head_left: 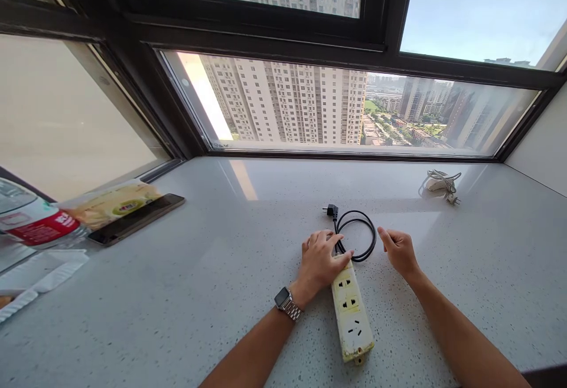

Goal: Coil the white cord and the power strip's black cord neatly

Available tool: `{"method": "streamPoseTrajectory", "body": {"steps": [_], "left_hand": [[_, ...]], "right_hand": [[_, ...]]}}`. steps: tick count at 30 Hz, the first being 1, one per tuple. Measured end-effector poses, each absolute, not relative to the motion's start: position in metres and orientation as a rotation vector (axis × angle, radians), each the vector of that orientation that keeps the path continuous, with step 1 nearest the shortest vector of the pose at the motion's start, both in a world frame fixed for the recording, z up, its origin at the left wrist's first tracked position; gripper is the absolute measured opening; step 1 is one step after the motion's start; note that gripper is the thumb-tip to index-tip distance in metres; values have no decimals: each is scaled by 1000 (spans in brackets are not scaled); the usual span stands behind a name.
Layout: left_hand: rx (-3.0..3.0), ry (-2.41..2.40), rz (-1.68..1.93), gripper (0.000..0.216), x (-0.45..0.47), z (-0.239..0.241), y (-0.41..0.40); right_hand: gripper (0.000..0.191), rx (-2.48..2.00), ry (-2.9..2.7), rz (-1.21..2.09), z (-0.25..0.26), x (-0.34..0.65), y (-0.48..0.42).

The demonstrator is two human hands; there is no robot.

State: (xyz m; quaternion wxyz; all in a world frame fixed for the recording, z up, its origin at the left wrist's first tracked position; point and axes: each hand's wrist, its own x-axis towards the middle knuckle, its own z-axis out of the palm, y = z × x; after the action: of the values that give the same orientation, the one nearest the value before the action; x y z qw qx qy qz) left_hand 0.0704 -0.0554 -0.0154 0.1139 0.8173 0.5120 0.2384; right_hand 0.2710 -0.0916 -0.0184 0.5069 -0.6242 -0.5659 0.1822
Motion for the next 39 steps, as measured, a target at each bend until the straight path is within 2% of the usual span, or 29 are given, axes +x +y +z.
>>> {"method": "streamPoseTrajectory", "body": {"steps": [5, 10, 17, 24, 34, 39], "left_hand": [[2372, 1612, 721, 46, 68, -14, -49], [2332, 1615, 885, 32, 62, -15, -40], [2473, 1121, 1054, 22, 59, -11, -44], [2570, 556, 738, 26, 66, 1, -66], [2584, 81, 681, 55, 79, -3, -102], [2665, 7, 568, 40, 83, -12, -110]], "right_hand": [[53, -1399, -1550, 496, -23, 262, -94], [40, -1315, -1707, 505, -21, 254, -99], [36, -1147, -1919, 517, -19, 235, -108], [56, -1345, -1470, 503, -20, 253, -96], [54, -1415, -1450, 536, -23, 256, -93], [57, -1406, -1456, 540, -25, 257, -92]]}}
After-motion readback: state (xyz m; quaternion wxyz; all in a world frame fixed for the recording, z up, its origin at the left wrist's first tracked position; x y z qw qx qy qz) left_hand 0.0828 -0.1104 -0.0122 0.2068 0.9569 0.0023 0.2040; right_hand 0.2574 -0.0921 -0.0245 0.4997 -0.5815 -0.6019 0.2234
